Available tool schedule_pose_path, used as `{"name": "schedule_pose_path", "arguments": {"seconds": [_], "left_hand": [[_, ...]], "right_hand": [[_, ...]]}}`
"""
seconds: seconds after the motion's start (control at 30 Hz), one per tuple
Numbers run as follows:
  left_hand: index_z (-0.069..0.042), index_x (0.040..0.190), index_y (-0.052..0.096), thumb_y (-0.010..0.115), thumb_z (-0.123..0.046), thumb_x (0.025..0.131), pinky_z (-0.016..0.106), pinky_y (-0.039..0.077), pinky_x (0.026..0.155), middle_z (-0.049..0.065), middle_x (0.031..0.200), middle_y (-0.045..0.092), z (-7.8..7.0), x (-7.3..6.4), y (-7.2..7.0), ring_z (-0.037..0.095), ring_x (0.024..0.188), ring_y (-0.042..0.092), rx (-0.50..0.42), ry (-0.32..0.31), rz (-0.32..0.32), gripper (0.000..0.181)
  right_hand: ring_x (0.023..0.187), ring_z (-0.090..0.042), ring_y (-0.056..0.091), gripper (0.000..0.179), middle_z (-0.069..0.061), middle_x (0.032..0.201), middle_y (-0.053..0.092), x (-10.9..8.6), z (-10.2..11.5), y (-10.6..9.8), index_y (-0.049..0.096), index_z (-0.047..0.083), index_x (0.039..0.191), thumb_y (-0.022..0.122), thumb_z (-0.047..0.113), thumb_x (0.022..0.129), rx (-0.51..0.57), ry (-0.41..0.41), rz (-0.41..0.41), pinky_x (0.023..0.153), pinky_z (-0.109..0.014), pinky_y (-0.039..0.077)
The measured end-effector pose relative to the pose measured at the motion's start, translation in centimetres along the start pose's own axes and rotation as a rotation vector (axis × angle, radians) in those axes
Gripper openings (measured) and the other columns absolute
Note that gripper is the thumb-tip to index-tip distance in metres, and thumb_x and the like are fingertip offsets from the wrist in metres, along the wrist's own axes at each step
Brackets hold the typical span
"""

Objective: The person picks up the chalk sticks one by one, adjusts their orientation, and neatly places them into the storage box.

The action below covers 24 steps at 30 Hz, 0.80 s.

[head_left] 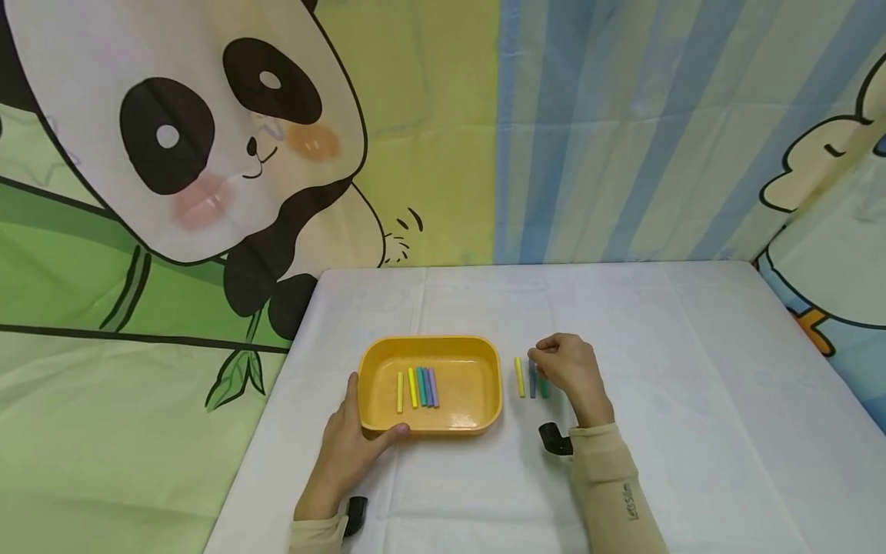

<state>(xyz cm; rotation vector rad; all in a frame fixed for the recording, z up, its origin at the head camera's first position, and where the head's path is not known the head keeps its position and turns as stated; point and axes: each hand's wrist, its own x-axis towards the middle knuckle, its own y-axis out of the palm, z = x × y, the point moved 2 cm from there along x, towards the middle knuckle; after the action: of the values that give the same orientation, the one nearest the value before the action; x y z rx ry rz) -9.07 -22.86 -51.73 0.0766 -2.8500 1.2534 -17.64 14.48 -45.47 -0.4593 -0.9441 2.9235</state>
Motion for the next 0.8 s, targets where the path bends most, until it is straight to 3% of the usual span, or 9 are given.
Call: {"name": "schedule_pose_path", "arguments": {"seconds": [0.3,0.53,0.8], "left_hand": [[-0.019,0.164,-0.004,0.078,-0.07,0.074,0.058,0.029,0.116,0.02,0.163,0.027,0.1,0.0,0.0,0.041,0.144,0.034,-0.003,-0.011,0.004,0.132],[-0.019,0.164,-0.003,0.078,-0.07,0.074,0.059,0.029,0.115,0.02,0.162,0.029,0.1,-0.1,0.0,0.041,0.143,0.035,-0.002,-0.012,0.001,0.131],[-0.019,0.164,-0.003,0.078,-0.069,0.075,0.057,0.029,0.116,0.02,0.162,0.029,0.1,0.0,0.1,0.04,0.144,0.036,0.001,0.001,-0.003,0.131]], "right_hand": [[0.078,-0.021,0.068,0.033,-0.011,0.1,0.073,0.1,-1.2,0.0,0.067,0.001,0.117,0.066,0.021,0.092,-0.033,0.038,-0.007,0.066,-0.03,0.054],[0.079,-0.021,0.063,0.035,-0.01,0.092,0.071,0.2,-2.0,0.2,0.069,-0.001,0.117,0.065,0.023,0.091,-0.094,0.027,-0.024,0.066,-0.033,0.052],[0.091,-0.03,0.063,0.036,-0.02,0.109,0.068,0.7,-3.1,0.6,0.069,-0.003,0.115,0.065,0.022,0.089,-0.145,0.037,-0.006,0.072,-0.04,0.054]]}}
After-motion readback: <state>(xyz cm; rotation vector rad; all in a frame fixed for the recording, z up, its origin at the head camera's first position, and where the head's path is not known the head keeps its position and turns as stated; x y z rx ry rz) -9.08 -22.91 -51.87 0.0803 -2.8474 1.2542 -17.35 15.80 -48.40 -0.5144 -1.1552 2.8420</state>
